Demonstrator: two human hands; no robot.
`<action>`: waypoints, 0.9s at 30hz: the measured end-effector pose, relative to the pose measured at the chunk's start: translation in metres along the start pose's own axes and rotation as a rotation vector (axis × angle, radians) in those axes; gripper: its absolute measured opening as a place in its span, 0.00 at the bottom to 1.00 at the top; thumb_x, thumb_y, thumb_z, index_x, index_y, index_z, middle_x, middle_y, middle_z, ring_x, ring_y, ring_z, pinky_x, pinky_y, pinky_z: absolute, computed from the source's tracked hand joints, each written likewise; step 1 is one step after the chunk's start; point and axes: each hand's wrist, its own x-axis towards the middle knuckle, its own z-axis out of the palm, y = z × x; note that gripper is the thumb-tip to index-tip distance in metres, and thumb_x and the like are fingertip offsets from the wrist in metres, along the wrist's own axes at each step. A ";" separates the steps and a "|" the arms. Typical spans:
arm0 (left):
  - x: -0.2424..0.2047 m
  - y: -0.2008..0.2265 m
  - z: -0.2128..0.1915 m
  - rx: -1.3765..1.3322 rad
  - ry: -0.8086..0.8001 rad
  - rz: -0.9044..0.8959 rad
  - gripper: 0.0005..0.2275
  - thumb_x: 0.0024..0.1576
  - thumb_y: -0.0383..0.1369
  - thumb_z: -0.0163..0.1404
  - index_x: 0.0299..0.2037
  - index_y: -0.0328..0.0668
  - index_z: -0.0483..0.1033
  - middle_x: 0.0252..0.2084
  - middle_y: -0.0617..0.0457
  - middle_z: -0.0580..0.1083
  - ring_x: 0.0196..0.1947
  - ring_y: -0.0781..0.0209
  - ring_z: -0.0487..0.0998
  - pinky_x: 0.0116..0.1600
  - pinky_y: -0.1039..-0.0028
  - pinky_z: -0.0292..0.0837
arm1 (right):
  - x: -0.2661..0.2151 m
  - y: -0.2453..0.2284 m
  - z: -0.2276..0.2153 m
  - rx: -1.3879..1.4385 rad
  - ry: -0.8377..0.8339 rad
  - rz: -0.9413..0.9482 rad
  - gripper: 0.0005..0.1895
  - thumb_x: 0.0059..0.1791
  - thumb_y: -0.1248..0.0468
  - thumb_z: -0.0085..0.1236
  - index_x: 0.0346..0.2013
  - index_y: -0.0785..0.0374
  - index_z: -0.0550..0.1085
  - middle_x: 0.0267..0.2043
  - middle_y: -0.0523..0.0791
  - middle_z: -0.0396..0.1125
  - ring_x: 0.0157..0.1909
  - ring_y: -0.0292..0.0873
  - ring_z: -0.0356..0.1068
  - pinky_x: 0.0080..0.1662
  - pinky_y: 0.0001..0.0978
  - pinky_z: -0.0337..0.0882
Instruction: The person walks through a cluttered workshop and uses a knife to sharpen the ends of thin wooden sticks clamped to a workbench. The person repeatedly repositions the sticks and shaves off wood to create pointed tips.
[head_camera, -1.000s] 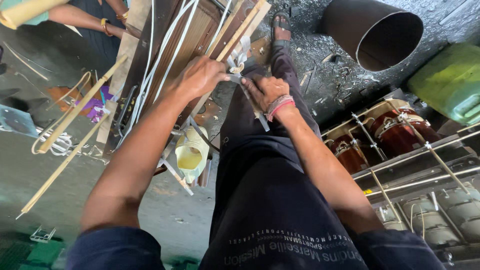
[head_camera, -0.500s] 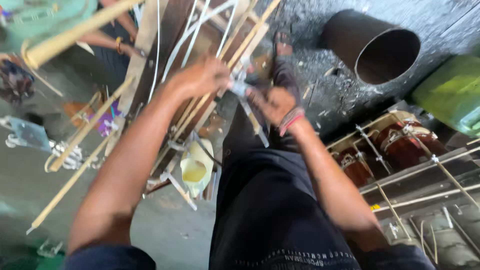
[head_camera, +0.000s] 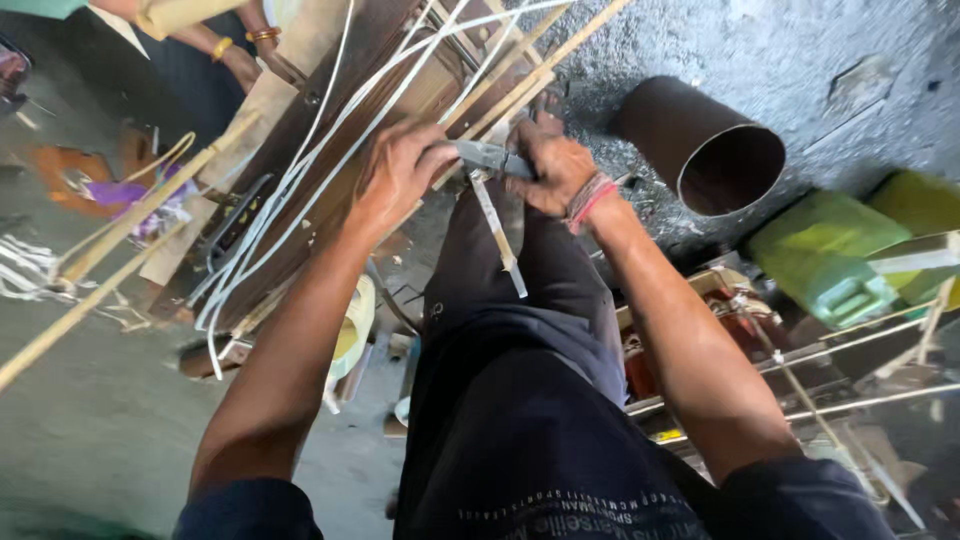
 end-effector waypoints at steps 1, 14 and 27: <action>-0.011 -0.005 0.002 0.047 0.069 0.117 0.12 0.60 0.35 0.55 0.42 0.29 0.78 0.32 0.35 0.75 0.30 0.37 0.76 0.34 0.56 0.71 | 0.007 0.002 -0.004 0.029 0.005 -0.150 0.24 0.49 0.54 0.70 0.49 0.61 0.67 0.40 0.53 0.71 0.43 0.57 0.74 0.44 0.45 0.73; -0.065 -0.042 0.110 -0.270 0.195 -0.291 0.09 0.64 0.30 0.49 0.33 0.34 0.75 0.26 0.43 0.77 0.26 0.49 0.79 0.34 0.56 0.72 | 0.068 -0.005 0.006 -0.839 -0.638 0.058 0.37 0.59 0.33 0.24 0.35 0.55 0.74 0.19 0.46 0.66 0.23 0.41 0.68 0.59 0.55 0.63; -0.055 -0.021 0.094 -0.120 0.198 -0.426 0.09 0.61 0.35 0.52 0.33 0.39 0.78 0.27 0.40 0.76 0.29 0.36 0.78 0.36 0.49 0.71 | 0.070 0.016 0.023 -0.864 -0.437 0.042 0.51 0.46 0.14 0.34 0.16 0.56 0.76 0.15 0.47 0.67 0.22 0.43 0.70 0.28 0.37 0.70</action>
